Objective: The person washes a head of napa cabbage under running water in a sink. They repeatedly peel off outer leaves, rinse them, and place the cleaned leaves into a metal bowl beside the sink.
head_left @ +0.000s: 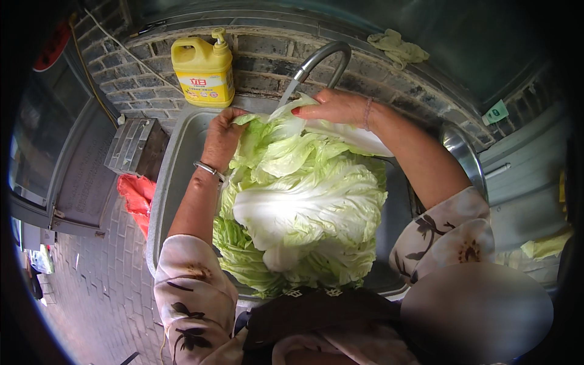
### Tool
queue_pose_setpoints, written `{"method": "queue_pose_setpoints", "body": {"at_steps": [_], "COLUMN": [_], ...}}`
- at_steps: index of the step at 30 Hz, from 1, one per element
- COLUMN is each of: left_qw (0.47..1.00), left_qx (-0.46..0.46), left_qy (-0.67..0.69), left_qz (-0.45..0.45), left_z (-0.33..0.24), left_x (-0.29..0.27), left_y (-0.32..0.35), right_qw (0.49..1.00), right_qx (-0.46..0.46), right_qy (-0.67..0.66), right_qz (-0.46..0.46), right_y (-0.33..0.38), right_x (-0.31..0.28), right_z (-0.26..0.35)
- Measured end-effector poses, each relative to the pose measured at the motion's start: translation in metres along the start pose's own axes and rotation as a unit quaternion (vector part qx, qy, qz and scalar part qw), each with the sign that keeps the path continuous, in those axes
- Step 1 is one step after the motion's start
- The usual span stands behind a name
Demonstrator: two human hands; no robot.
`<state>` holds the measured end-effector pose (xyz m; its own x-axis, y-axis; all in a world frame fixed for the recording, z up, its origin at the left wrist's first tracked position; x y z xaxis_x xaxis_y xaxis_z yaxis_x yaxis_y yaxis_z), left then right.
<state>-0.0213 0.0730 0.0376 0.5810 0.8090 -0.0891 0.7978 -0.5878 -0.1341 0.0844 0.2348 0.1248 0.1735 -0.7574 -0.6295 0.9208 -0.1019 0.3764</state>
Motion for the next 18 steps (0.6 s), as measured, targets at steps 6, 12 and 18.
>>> {"method": "queue_pose_setpoints", "body": {"at_steps": [6,12,18], "left_qw": [0.997,0.996,0.976], "left_qx": [0.026,0.005,0.060], "left_qy": [0.062,0.087,-0.183], "left_qz": [0.049,0.002,0.106], "left_z": [-0.056,-0.037,-0.039], "left_x": [-0.007,-0.041,0.015], "left_y": [-0.016,-0.031,0.024], "right_qw": [0.998,0.991,0.989], "right_qx": [-0.043,-0.109,-0.064], "right_qy": [-0.038,-0.057,0.056], "right_qz": [0.013,-0.053,-0.122], "right_y": [-0.013,-0.025,0.007], "right_x": [0.002,-0.003,-0.033], "right_z": [-0.011,-0.005,0.017]}}
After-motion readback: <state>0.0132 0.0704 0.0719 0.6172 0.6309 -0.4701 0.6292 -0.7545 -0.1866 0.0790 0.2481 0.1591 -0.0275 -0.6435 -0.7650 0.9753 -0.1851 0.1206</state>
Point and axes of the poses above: each hand's wrist, its own y-axis away from the middle knuckle, its own x-axis out of the palm, z = x × y, the point moved 8 cm from there along -y, towards the middle knuckle, and after that the axes turned 3 degrees about -y, right-handed, at the moved point
